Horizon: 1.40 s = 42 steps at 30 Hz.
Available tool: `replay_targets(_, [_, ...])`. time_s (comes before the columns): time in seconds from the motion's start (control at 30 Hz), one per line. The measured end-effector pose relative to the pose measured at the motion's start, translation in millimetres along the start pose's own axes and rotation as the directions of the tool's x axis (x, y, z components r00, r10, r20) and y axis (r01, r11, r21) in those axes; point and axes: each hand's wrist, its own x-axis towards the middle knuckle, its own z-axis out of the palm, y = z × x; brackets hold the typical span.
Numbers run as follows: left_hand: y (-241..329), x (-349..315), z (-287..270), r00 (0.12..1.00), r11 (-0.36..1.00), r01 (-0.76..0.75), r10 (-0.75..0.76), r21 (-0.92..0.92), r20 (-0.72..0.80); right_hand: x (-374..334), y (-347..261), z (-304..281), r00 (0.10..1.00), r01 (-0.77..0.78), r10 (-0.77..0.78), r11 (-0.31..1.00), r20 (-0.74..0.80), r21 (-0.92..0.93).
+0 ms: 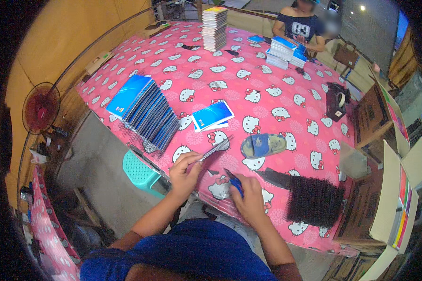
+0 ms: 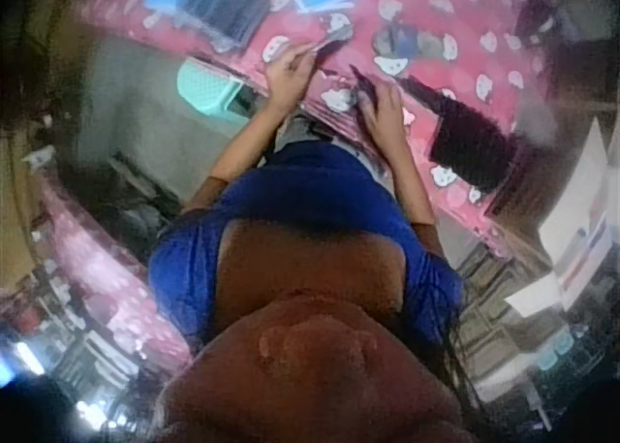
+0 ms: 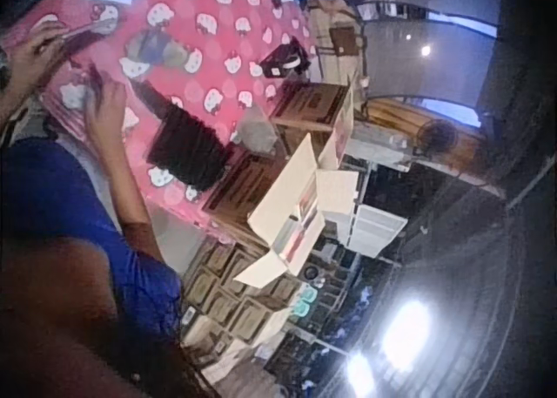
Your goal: The person sorts and stacks notebooks on a table, then carries a few notebooks across a warehouse to another workstation for further organization.
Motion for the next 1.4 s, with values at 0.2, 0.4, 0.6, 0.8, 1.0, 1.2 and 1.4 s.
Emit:
replay_targets(0.2, [11.5, -0.6, 6.1, 0.997, 0.997, -0.071, 0.071, 0.019, -0.011, 27.8, -45.7, -6.1, 0.980, 0.184, -0.179, 0.982, -0.084, 0.049])
replay_targets(0.4, [11.0, -3.6, 4.9, 0.990, 0.990, -0.139, 0.140, 0.027, -0.035, 23.7, -30.2, 6.2, 0.950, -0.297, 0.123, 0.648, 0.288, 0.701])
replay_targets(0.6, [8.1, -3.6, -0.5, 0.978, 0.976, -0.207, 0.205, 0.070, 0.041, 31.7, -17.6, -8.8, 0.652, -0.753, 0.151, 0.016, 0.743, 0.658])
replay_targets(0.8, [-0.5, 1.3, -12.9, 0.994, 0.992, -0.074, 0.065, 0.100, 0.083, -11.2, 37.9, -2.3, 0.982, 0.108, -0.031, 0.901, 0.186, -0.421])
replay_targets(1.0, [39.3, 22.2, -53.6, 0.974, 0.986, -0.040, 0.003, 0.162, 0.225, 79.9, -68.3, 11.4, 0.877, 0.341, -0.373, 0.927, 0.301, 0.155])
replay_targets(1.2, [21.7, 77.6, -133.2, 0.851, 0.994, -0.097, 0.108, 0.048, -0.513, 199.9, -159.8, 46.9, 0.902, 0.390, -0.385, 0.537, -0.193, 0.748])
replay_targets(1.4, [-56.5, 149.4, -160.2, 0.849, 0.946, 0.001, -0.171, -0.323, -0.499, 297.4, -180.8, 111.4, 0.740, 0.663, -0.583, 0.717, -0.335, 0.216])
